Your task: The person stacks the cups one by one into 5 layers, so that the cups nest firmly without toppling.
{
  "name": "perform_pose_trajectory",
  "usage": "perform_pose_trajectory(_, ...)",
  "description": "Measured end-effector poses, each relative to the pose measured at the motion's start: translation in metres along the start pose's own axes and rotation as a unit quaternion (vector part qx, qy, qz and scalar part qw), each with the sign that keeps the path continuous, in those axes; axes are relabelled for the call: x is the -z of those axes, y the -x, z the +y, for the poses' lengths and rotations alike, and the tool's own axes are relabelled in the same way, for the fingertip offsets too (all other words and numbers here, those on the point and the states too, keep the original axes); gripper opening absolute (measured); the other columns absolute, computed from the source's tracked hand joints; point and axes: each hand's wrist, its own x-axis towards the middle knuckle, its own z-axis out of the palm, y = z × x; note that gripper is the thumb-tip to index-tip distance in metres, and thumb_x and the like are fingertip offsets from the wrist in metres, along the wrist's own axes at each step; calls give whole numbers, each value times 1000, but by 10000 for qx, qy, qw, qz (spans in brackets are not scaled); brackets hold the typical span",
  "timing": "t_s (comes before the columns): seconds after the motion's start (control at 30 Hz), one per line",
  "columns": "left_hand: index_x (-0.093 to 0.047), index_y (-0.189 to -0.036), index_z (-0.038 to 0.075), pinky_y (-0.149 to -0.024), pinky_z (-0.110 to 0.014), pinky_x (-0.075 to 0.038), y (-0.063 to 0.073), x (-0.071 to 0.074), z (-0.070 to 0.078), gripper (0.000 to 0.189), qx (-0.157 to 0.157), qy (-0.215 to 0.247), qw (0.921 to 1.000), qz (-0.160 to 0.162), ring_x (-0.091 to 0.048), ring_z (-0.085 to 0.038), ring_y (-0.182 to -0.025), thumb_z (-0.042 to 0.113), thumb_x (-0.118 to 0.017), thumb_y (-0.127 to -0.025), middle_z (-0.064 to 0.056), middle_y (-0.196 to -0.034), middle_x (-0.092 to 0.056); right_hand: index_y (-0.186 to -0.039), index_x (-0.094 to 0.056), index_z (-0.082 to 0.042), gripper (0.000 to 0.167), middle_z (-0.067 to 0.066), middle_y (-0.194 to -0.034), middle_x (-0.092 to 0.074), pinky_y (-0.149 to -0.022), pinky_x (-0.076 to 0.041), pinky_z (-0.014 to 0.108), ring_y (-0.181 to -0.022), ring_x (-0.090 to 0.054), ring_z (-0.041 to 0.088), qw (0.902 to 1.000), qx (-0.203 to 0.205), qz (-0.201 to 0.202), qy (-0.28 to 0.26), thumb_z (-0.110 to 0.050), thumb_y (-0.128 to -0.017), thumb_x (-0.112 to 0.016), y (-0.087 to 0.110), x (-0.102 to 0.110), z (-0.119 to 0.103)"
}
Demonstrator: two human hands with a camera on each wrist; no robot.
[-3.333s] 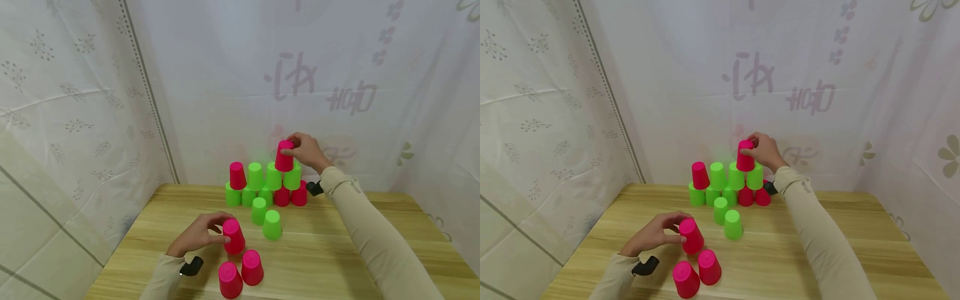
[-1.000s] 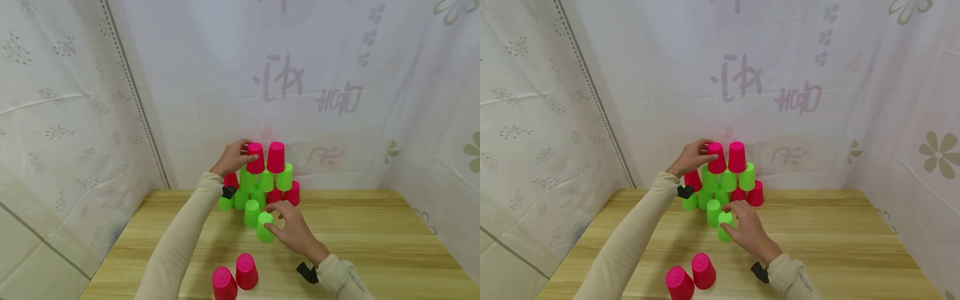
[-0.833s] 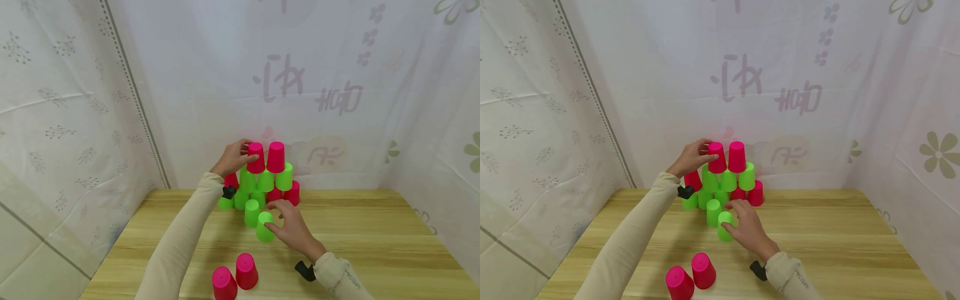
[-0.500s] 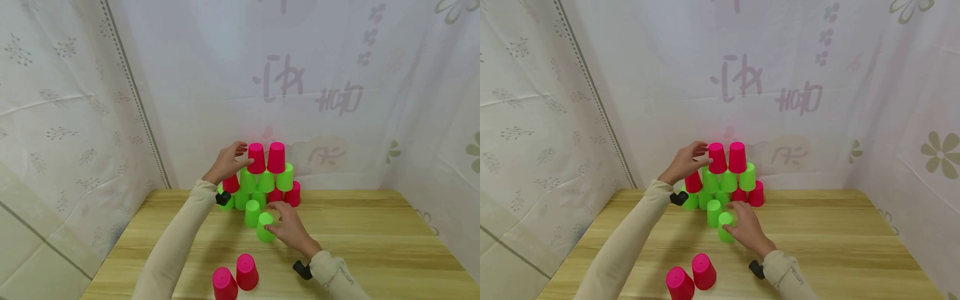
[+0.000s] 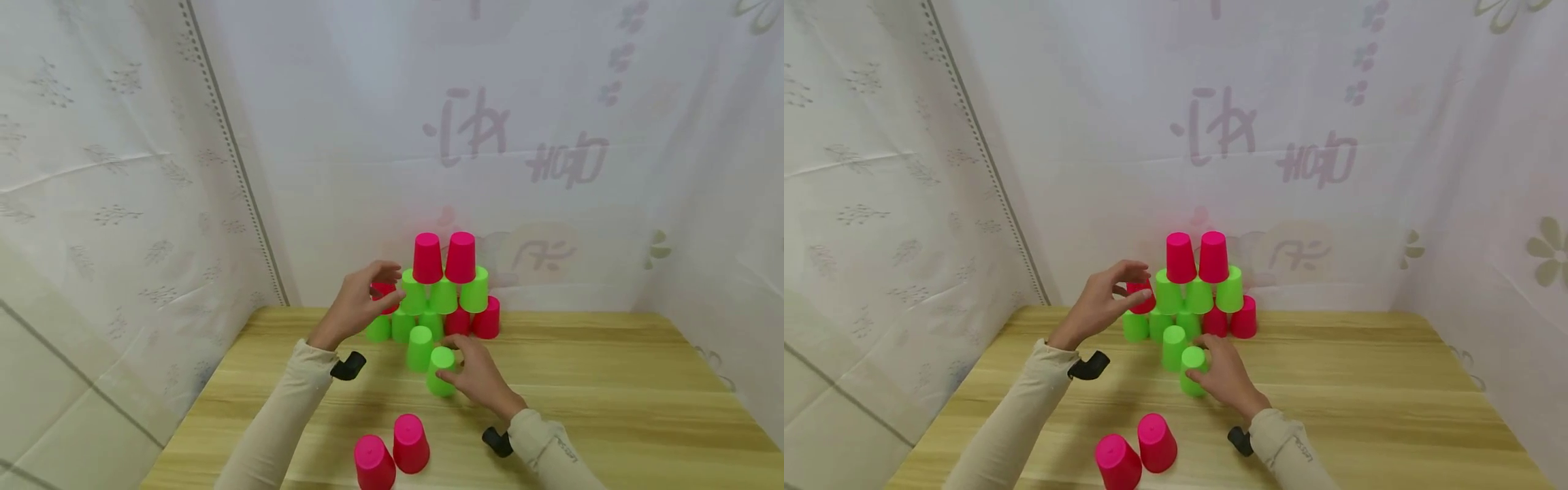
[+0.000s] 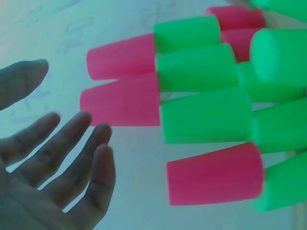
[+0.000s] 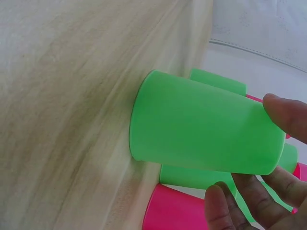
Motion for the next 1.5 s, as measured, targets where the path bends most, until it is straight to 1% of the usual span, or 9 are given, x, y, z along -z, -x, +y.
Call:
perform_pose_trajectory(0.1, -62, -126, 10, -85, -40, -59, 24, -4, -1, 35, -78, -136, 9993, -333, -70, -26, -108, 22, -71, -94, -7, -118, -72, -119, -67, -12, 44, 0, -119, -68, -85, -56, 37, -112, -62, 19, 10000, 17, -47, 53, -16, -80, -85, 0, 2, 0)
perform_pose_trajectory(0.23, -67, -120, 12, -81, -35, -59, 57, -12, -3, 29, -166, -320, 9944, -995, -71, -23, -104, 24, -70, -94, -3, -112, -74, -116, -68, -13, 41, 0, -116, -69, -83, -57, 40, -109, -62, 18, 9999, 71, -137, 34, -18, -79, -85, -2, 5, -3)
perform_pose_trajectory(0.4, -67, -120, 15, -82, -28, -57, 89, -29, -8, 29, 63, -14, 9849, -1731, -69, -15, -106, 29, -70, -94, 0, -114, -73, -115, -66, -13, 41, -1, -115, -68, -84, -56, 41, -108, -60, 18, 9996, 108, -279, -1, -23, -80, -85, -7, 9, -12)
perform_pose_trajectory(0.6, -67, -123, 18, -90, -28, -57, 109, -42, -10, 34, 509, 253, 9669, -2486, -64, -5, -111, 30, -73, -92, 6, -119, -71, -116, -66, -13, 42, 0, -116, -69, -84, -56, 41, -106, -61, 19, 9989, 279, -363, -99, -26, -80, -85, -12, 15, -31)
perform_pose_trajectory(0.73, -66, -126, 15, -90, -26, -56, 114, -48, -6, 39, 412, -89, 9582, -2830, -63, -3, -113, 28, -75, -90, 8, -122, -70, -115, -67, -12, 42, 0, -114, -70, -83, -55, 38, -101, -61, 18, 9980, 477, -359, -191, -25, -80, -85, -20, 24, -51)
perform_pose_trajectory(0.97, -68, -122, 13, -82, -16, -54, 121, -63, -3, 40, -81, -788, 9541, -2889, -58, 9, -94, 25, -81, -85, 12, -113, -70, -119, -65, -10, 44, 2, -116, -69, -85, -56, 37, -105, -61, 18, 9936, 983, -539, -95, -26, -82, -83, -47, 40, -94)
perform_pose_trajectory(1.07, -68, -120, 13, -80, -13, -53, 123, -67, -3, 41, -195, -1013, 9531, -2845, -58, 10, -93, 25, -82, -84, 13, -112, -70, -120, -64, -8, 46, 4, -115, -68, -86, -56, 35, -107, -62, 20, 9919, 1125, -575, -113, -26, -82, -83, -63, 45, -113)
perform_pose_trajectory(1.3, -68, -120, 16, -79, -12, -52, 124, -67, -2, 42, -29, -1100, 9532, -2815, -58, 9, -92, 24, -83, -83, 15, -110, -69, -116, -65, -10, 41, 3, -111, -70, -91, -54, 38, -104, -63, 20, 9929, 1083, -492, -24, -30, -83, -81, -103, 59, -144)
perform_pose_trajectory(1.5, -68, -118, 18, -78, -10, -50, 127, -69, -1, 41, -24, -1255, 9555, -2668, -58, 9, -89, 23, -84, -81, 15, -107, -70, -111, -65, -11, 38, 3, -107, -70, -78, -55, 33, -95, -64, 22, 9952, 897, -363, 113, -32, -84, -80, -127, 61, -159)
